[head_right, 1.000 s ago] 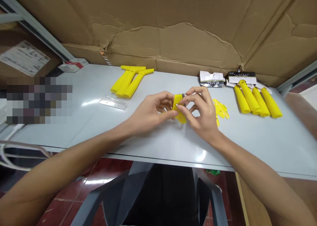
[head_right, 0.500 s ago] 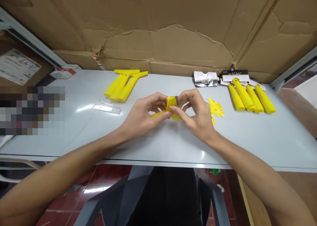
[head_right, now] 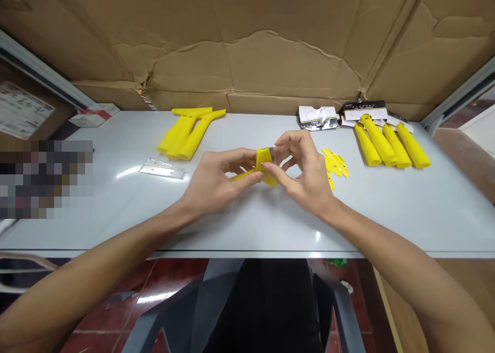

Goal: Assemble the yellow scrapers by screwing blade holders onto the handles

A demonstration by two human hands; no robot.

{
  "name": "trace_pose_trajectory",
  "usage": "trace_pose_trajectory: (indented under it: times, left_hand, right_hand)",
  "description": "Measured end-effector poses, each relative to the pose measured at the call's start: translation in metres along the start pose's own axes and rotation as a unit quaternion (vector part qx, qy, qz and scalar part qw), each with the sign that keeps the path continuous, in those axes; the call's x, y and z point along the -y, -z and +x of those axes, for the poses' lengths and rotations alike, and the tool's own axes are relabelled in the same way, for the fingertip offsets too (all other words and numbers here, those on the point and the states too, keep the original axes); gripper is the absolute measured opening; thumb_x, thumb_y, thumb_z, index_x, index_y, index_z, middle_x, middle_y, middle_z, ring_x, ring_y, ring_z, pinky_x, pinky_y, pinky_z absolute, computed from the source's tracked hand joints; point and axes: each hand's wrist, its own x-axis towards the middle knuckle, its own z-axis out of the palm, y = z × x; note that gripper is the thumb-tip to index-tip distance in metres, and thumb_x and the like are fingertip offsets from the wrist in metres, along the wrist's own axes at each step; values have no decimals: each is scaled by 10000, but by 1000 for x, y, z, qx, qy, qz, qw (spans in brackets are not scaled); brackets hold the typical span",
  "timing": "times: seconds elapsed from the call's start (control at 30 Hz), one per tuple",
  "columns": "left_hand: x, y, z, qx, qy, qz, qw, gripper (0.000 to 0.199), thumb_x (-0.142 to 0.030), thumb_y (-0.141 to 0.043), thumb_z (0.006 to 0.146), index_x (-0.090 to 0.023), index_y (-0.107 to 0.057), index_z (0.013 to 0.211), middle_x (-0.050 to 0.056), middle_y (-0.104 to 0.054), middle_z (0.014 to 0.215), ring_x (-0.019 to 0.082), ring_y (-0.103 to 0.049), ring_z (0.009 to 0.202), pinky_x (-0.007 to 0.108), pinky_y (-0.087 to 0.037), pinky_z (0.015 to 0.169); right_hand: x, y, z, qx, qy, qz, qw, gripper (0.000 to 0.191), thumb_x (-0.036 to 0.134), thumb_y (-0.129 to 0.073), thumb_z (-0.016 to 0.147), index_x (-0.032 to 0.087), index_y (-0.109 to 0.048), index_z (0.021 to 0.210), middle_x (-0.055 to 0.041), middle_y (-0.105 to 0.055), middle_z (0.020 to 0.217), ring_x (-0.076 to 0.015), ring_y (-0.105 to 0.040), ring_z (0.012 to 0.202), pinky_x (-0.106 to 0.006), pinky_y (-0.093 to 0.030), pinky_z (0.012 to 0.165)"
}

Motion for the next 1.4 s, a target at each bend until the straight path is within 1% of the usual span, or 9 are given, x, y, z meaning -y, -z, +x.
trace_pose_trajectory:
  times: [0.13, 0.23, 0.33, 0.5, 0.63, 0.87, 1.03, 1.2, 1.4]
  left_hand:
    - [7, -1, -2, -6, -41, 58, 997, 191, -254, -733, 961, -205, -829, 1119, 15, -842, 985, 156, -735, 819, 280, -538, 741]
    - [11, 1, -4, -6, -87, 108, 990, 212, -256, -702, 995, -198, -814, 1166, 22, -828, 952, 150, -711, 778, 280, -521, 728]
    - [12, 3, -4, 4, -107, 160, 981, 227, -267, -651, 1037, -199, -783, 1209, 29, -815, 956, 156, -712, 796, 278, -511, 730]
    - [13, -2, -2, 31, -97, 177, 979, 253, -218, -584, 1052, -197, -734, 1254, 60, -826, 1103, 196, -764, 942, 296, -545, 815]
    - [14, -5, 0, 39, -78, 186, 979, 244, -309, -528, 1102, -204, -740, 1165, 48, -821, 1002, 180, -742, 846, 291, -523, 778]
    - [18, -4, -1, 34, -58, 158, 985, 207, -324, -556, 1093, -208, -715, 1160, 46, -821, 989, 170, -738, 827, 290, -513, 773]
    - [16, -5, 1, 43, -45, 178, 982, 191, -361, -551, 1100, -203, -642, 1046, 39, -784, 908, 163, -693, 745, 276, -477, 705]
    - [19, -5, 6, 84, -75, 221, 969, 200, -330, -453, 1134, -213, -602, 1071, 49, -761, 928, 185, -688, 795, 275, -453, 711]
    - [23, -4, 10, 82, -49, 185, 978, 210, -364, -461, 1117, -229, -611, 1059, 12, -706, 831, 182, -626, 721, 301, -425, 705]
  right_hand:
    - [3, 1, 2, 10, -16, -21, 1000, 420, 237, -885, 881, 275, -631, 1213, 49, -732, 915, -123, -723, 826, -259, -626, 725]
    - [7, 2, 5, 19, -6, -82, 996, 209, 233, -834, 925, 234, -723, 1102, 23, -758, 932, -108, -718, 808, -244, -622, 720]
    - [8, 3, 6, 21, 7, -99, 995, 157, 231, -837, 917, 215, -741, 1040, 11, -785, 956, -106, -723, 789, -239, -622, 701]
    - [4, 4, 7, 12, -33, -82, 996, 179, 291, -853, 901, 214, -748, 1024, 9, -772, 897, -124, -723, 755, -250, -627, 647]
    - [3, 4, 7, 7, -79, -67, 995, 202, 281, -883, 866, 217, -752, 1006, 22, -742, 827, -121, -714, 725, -250, -624, 647]
    - [5, 3, 8, 10, -91, -30, 995, 297, 393, -944, 814, 217, -747, 949, 21, -747, 797, -129, -711, 698, -276, -637, 668]
    - [10, 6, 9, 12, -102, -43, 994, 246, 364, -939, 820, 228, -777, 946, 15, -753, 769, -141, -719, 680, -296, -643, 660]
    - [10, 8, 9, 30, -124, -39, 991, 248, 360, -981, 771, 238, -815, 908, -8, -812, 820, -173, -774, 718, -314, -666, 679]
    - [4, 18, 14, 57, -150, -16, 987, 249, 368, -959, 796, 266, -858, 998, -19, -846, 916, -197, -808, 808, -345, -687, 757]
